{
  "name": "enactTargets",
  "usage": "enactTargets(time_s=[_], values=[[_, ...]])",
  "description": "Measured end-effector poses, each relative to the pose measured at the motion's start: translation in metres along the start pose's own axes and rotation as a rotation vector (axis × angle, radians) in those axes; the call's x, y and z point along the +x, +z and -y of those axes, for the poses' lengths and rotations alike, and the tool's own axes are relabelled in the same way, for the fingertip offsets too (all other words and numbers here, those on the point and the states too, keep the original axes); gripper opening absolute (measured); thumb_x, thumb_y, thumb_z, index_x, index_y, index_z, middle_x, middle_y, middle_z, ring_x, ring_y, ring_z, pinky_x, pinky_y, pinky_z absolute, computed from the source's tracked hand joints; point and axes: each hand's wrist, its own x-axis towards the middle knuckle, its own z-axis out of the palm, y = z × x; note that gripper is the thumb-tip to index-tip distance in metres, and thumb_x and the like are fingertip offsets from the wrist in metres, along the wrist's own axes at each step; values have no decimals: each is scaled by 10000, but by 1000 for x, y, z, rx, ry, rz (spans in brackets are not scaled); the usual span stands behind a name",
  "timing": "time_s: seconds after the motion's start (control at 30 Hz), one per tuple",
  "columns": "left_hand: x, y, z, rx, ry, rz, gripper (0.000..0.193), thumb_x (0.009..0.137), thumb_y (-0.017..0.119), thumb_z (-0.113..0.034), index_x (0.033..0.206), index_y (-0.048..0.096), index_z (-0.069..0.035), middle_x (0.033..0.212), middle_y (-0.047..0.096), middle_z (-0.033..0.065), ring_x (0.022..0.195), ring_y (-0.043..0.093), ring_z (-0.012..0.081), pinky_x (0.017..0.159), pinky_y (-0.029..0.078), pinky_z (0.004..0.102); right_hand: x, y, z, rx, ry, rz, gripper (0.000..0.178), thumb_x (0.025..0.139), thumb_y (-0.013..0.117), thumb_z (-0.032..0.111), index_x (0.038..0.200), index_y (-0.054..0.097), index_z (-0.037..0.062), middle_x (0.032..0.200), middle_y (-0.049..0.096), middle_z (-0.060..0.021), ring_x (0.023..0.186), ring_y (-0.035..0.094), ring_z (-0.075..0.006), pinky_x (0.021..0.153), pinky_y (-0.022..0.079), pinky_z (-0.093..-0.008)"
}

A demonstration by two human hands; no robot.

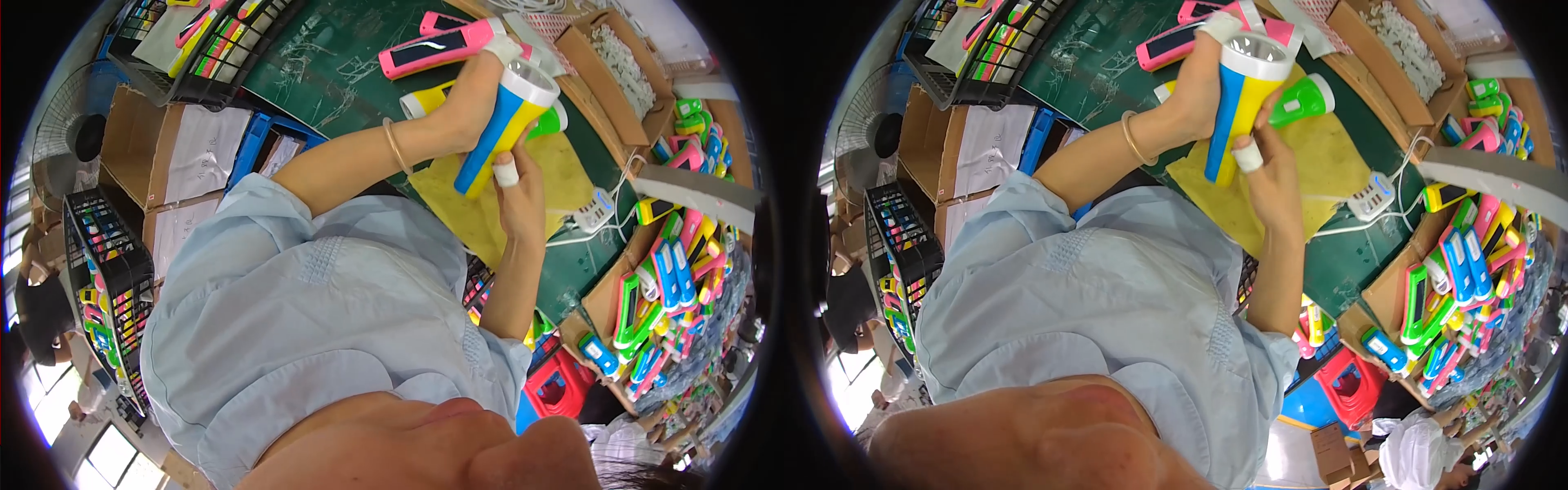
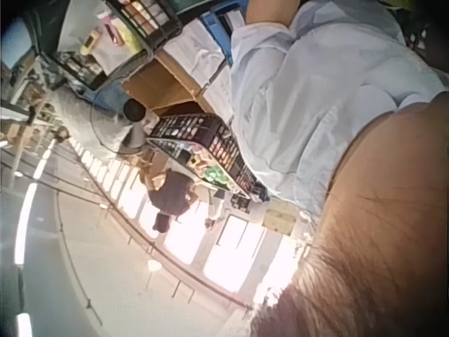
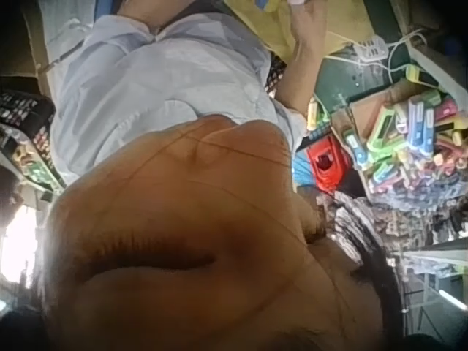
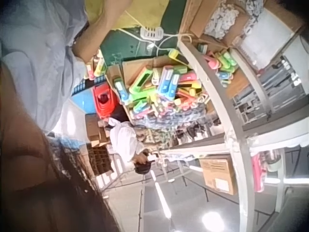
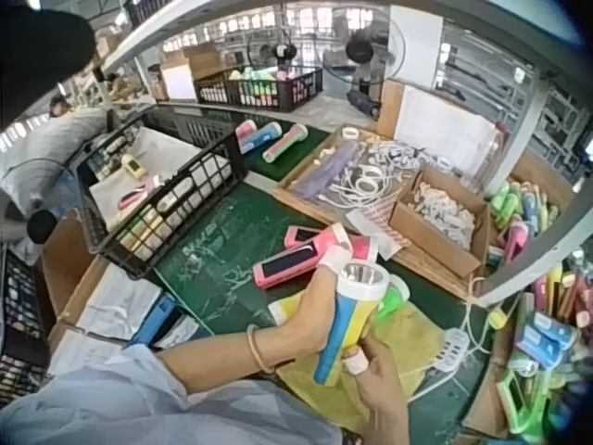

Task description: Testing the light functionality and wiping clean various colorful plastic flashlights on an assembly line.

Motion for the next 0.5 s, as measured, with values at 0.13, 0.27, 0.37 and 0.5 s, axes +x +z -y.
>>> enactTargets(time_s=[0.13,0.27,0.37,0.5], values=[[29,-12,-12,20,39,417,391,909,444,-361,1140,485,-49,1045,548,81,959,558,200,843,443,331,-21,-31,20,490,123,-107,564,824,497,517,1083,492,16,874,561,-67,692,554,-178,554,464,-295],[153,-115,-66,1184,802,-248,494,699,664,-254,1082,508,16,1031,575,177,938,576,262,806,469,378,-55,-144,86,37,-379,-933,588,868,398,552,1112,484,24,895,578,-110,709,574,-222,576,495,-343],[231,-185,-92,1741,771,-727,447,705,571,-183,1023,448,106,992,479,286,930,477,413,803,418,462,-74,-241,132,-37,-569,-1309,432,863,537,386,1000,545,-24,844,587,-115,689,555,-221,592,485,-335],[315,-257,-78,1714,398,-799,543,640,700,-298,1049,536,17,1099,534,223,982,540,380,810,462,451,-63,-358,167,-100,-524,-1370,385,841,587,345,923,566,-30,829,599,-113,716,583,-217,538,459,-289]])
